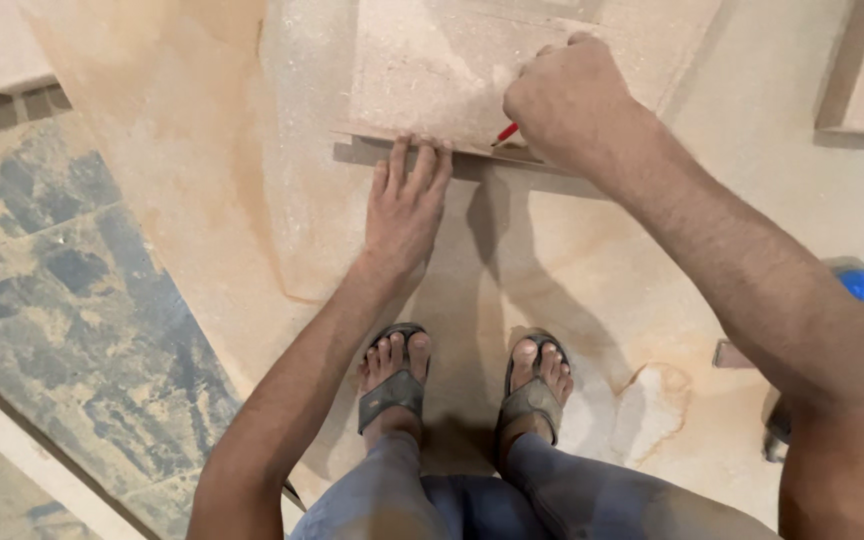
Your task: The person marks a line on a wooden board using a pencil and then sands the edges of an L-shaped wooden piece using a handheld angle grinder.
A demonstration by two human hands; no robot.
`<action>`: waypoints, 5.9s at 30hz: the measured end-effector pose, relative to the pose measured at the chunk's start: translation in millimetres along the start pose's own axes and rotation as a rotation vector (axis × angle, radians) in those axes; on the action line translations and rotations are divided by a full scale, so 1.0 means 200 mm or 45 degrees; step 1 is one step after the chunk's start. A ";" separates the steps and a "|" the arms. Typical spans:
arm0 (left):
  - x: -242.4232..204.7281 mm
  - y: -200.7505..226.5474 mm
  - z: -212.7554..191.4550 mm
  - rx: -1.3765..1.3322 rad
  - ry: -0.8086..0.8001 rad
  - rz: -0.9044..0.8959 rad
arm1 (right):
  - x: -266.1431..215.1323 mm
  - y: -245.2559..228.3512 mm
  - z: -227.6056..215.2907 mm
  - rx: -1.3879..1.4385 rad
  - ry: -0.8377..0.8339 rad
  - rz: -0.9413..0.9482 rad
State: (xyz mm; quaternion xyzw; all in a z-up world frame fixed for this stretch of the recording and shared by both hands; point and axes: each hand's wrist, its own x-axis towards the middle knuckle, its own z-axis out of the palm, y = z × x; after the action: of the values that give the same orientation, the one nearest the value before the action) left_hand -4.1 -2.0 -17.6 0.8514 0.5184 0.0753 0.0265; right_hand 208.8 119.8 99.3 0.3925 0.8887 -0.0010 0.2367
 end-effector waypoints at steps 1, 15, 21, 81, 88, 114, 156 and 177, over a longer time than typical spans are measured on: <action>0.00 0.00 0.00 -0.020 0.039 -0.002 | -0.03 0.01 0.02 0.021 -0.005 -0.003; 0.09 -0.06 0.01 -0.159 0.318 0.148 | -0.63 -0.05 0.80 0.848 0.948 0.336; 0.07 -0.04 0.03 -0.105 0.329 0.134 | -0.58 -0.13 0.87 0.804 1.069 0.331; 0.19 0.51 -0.03 0.145 -0.301 0.137 | -0.49 0.40 0.49 0.504 0.278 0.125; 0.19 0.49 0.00 0.161 -0.239 0.159 | -0.27 0.29 0.27 0.458 -0.144 0.180; 0.21 0.48 0.00 0.173 -0.319 0.181 | -0.39 0.33 0.25 0.094 -0.359 0.212; 0.19 0.49 0.04 0.042 -0.269 0.161 | -0.33 0.23 0.41 0.425 0.243 0.222; 0.17 0.47 0.12 0.091 -0.118 0.187 | -0.70 0.03 1.14 0.809 0.983 0.302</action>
State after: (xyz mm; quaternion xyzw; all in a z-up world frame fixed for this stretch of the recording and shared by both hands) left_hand 98.5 -14.4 -25.6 0.8901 0.4552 0.0188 0.0144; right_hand 390.3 -16.3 -42.6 0.5149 0.8166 -0.0991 -0.2412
